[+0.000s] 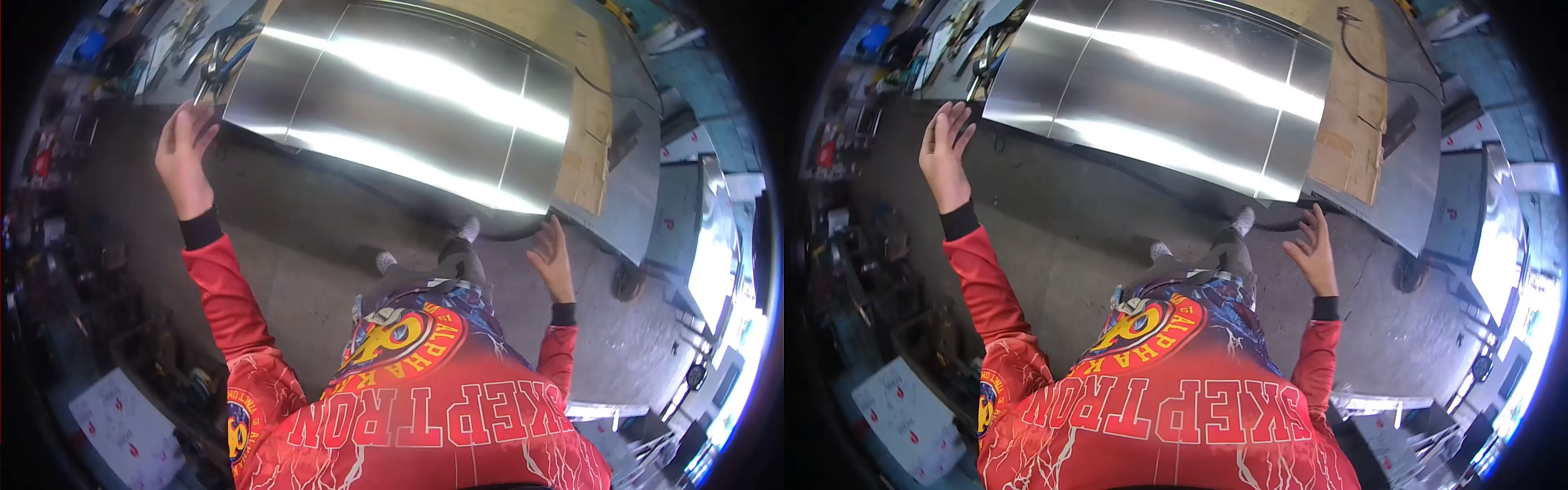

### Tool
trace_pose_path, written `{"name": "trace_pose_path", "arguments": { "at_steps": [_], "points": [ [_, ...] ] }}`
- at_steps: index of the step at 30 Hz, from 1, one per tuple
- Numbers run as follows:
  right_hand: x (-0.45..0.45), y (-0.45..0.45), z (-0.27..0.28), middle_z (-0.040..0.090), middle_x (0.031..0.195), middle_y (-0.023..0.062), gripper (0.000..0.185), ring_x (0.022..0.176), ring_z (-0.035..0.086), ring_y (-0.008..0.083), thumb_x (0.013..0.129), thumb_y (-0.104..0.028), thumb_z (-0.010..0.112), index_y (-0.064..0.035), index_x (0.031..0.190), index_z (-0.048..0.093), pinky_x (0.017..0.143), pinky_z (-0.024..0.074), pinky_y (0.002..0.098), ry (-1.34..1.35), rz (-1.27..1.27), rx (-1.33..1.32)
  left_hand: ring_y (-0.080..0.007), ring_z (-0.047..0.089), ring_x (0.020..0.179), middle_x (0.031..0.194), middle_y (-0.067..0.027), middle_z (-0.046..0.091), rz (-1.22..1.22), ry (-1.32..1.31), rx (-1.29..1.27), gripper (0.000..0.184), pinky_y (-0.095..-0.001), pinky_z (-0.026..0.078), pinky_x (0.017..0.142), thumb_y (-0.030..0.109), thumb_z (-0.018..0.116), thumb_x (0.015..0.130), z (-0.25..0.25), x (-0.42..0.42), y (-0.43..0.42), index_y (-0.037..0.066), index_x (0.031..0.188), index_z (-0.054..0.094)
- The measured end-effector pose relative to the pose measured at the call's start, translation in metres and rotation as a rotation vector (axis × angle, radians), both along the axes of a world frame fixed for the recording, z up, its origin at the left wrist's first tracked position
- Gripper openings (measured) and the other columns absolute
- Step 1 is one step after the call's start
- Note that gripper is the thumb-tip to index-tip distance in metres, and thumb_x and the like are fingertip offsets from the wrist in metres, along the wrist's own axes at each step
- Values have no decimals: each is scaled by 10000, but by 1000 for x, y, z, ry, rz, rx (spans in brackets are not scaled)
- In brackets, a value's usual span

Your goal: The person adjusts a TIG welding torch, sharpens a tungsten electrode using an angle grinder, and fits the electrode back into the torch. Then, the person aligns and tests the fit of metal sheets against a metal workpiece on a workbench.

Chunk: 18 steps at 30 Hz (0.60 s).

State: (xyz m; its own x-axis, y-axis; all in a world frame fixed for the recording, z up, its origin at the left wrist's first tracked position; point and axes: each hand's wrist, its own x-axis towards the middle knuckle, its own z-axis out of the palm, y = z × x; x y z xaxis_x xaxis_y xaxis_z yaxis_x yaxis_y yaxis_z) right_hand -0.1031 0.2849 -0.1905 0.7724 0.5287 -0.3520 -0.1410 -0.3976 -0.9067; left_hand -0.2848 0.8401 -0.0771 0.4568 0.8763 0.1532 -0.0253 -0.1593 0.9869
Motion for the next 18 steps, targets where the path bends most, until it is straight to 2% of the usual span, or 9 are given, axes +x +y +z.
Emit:
{"name": "trace_pose_path", "arguments": {
  "at_steps": [2,5,9,10,11,13,14,17,18],
  "points": [
    [-32,25,-12,347,1480,181,894,1352,372,354,806,-232,764,-116,1512,228,1040,393,475,-264,-206,-56,-227,599,1133,1206,-151,622,-8,-25,-62,430,-358,493,934,291,537,988,-12,1,40,-18,1286,532],
    [-38,60,-10,322,1497,187,887,1366,352,363,815,-229,761,-106,1511,225,1048,381,482,-316,-383,68,-229,608,1103,1195,-144,625,-274,270,-186,576,-338,488,877,450,548,955,-19,19,83,-4,1308,522],
    [-26,82,-36,476,1380,176,652,1285,462,275,881,-182,703,4,1417,383,1047,392,393,-368,-463,91,-186,569,1107,1236,-121,601,-560,538,-198,666,-320,449,882,512,603,899,-24,61,107,-1,1318,530],
    [-31,106,-16,616,1192,149,462,1126,578,208,905,-156,674,58,1282,513,970,442,318,-481,-465,-24,-140,579,1082,1180,-80,623,-579,563,-90,572,-273,461,875,464,589,927,-30,69,111,27,1295,557],
    [-28,113,-20,616,1192,149,462,1126,578,208,905,-156,674,58,1282,513,970,442,318,-489,-459,-10,-146,564,1087,1177,-88,618,-523,632,7,586,-271,442,903,430,626,913,-24,74,111,-9,1294,549],
    [-23,120,-42,678,1027,132,366,929,638,160,905,-151,675,80,1169,572,828,493,284,-587,-541,-196,-148,548,1093,1177,-101,613,-594,695,113,618,-261,412,935,403,652,900,-47,87,132,-45,1307,524],
    [-21,130,-43,692,829,142,286,721,646,150,914,-181,664,85,1009,627,683,500,283,-796,-585,-217,-139,541,1056,1151,-100,615,-679,627,155,589,-254,396,936,374,662,900,-36,88,122,-71,1267,540],
    [-9,121,-62,641,675,163,300,575,601,174,924,-232,647,69,921,655,590,476,306,-727,-656,-366,-179,600,931,1022,-143,668,-747,665,226,508,-321,466,810,381,624,917,-45,98,123,-71,1147,592],
    [-6,132,-60,641,675,163,300,575,601,174,924,-232,647,69,921,655,590,476,306,-717,-686,-359,-165,573,837,907,-115,650,-742,660,282,452,-335,455,748,367,609,928,-55,96,141,-69,1050,601]
  ]
}}
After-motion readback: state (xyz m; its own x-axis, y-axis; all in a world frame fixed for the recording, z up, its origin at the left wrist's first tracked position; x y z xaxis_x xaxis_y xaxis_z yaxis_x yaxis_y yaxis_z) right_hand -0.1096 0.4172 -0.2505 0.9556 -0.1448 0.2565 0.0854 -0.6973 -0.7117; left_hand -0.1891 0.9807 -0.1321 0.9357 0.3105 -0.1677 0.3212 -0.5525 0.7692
